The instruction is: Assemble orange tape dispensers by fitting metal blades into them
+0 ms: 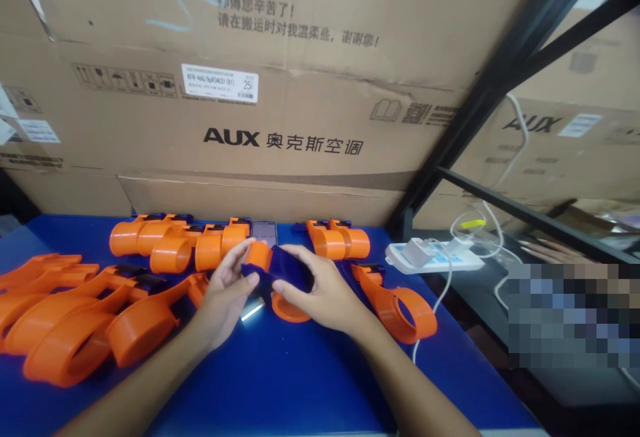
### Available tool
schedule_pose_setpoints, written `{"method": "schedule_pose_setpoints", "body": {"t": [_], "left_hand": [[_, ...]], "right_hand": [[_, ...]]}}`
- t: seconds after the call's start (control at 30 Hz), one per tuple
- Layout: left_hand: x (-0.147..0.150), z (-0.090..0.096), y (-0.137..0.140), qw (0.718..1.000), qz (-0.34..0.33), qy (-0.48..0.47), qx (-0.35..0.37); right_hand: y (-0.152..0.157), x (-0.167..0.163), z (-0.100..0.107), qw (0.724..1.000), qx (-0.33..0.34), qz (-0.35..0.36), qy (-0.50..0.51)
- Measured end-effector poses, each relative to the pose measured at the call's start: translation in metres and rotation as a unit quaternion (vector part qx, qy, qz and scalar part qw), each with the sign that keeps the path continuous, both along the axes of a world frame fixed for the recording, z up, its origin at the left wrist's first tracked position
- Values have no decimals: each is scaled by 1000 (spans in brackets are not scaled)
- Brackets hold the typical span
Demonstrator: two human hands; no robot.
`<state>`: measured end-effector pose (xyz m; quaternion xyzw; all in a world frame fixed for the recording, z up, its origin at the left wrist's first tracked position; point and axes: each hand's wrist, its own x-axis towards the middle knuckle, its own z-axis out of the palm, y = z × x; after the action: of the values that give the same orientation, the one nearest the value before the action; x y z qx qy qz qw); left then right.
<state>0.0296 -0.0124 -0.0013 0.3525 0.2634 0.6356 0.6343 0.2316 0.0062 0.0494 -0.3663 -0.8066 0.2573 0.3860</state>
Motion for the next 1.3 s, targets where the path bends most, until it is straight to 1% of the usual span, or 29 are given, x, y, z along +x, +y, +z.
{"method": "schedule_pose_setpoints", "body": {"t": [0.1, 0.17, 0.2, 0.3, 0.4, 0.53, 0.63, 0.73, 0.93, 1.17, 1.3], "left_hand": [[-1, 0, -4, 999, -33, -4, 24], [-1, -3, -6, 998, -49, 4, 34], [-1, -4, -6, 998, -47, 16, 39], [0, -4, -6, 995, 0, 81, 61], [2, 0, -5, 987, 52, 131, 74], [2, 6, -5, 987, 75, 130, 65], [1, 8, -7, 984, 85, 139, 73], [0, 7, -8, 981, 94, 149, 78], [-1, 6, -8, 976, 90, 176, 94], [-1, 3, -7, 978, 107, 158, 78], [0, 5, -5, 976, 113, 168, 82]], "right_hand": [[0, 3, -1, 998, 49, 9, -42], [1, 4, -5, 992, 101, 23, -75], [1, 5, -7, 987, 131, 26, -90], [0, 5, -13, 967, 220, 11, -128], [0, 4, -16, 953, 263, -2, -152], [0, 3, -16, 948, 275, 11, -159], [0, 2, -15, 946, 284, 8, -154], [-1, 1, -15, 947, 284, 4, -151], [-2, 0, -15, 945, 289, 1, -155], [-3, -1, -15, 946, 289, 0, -150], [-3, -2, -16, 946, 290, -6, -148]]}}
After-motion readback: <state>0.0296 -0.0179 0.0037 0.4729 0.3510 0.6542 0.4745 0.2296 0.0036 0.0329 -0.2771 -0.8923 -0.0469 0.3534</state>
